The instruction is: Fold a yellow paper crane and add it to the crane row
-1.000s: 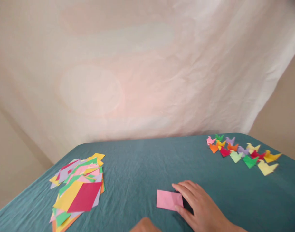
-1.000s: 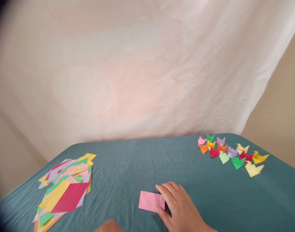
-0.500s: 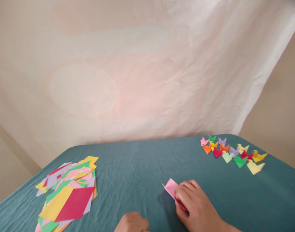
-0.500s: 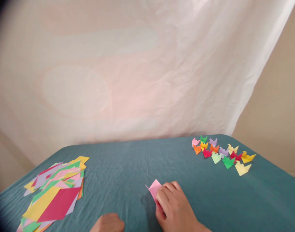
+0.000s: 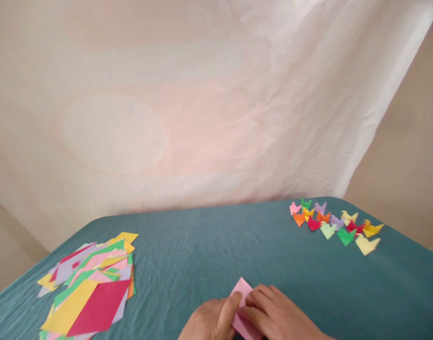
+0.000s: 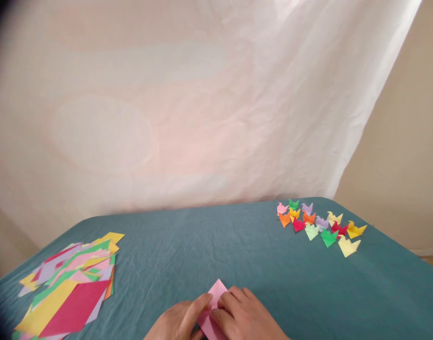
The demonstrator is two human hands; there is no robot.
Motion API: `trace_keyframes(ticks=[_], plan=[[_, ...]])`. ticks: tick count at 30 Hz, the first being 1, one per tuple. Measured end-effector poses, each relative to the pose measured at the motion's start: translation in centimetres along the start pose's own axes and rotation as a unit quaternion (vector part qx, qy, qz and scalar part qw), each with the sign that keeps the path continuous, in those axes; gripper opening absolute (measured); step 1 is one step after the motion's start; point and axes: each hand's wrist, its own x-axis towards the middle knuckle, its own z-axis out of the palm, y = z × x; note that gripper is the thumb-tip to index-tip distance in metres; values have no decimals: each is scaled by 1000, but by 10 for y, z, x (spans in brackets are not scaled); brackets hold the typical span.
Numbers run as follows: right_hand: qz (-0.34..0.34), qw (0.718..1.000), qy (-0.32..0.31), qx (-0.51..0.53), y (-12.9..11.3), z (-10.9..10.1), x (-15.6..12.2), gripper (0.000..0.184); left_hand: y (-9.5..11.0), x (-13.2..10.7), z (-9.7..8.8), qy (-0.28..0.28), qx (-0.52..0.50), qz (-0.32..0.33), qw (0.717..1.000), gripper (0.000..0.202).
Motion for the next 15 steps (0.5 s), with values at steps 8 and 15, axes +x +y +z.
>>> trace_keyframes(ticks=[8,15], plan=[[-10,993,89,-82,11,-11,3,37,-17,-2,-72,-36,-111,-181,977,26],[-36,978,138,-152,-1,-1,5,34,-11,-4,-49,-33,-21,-48,998,25]])
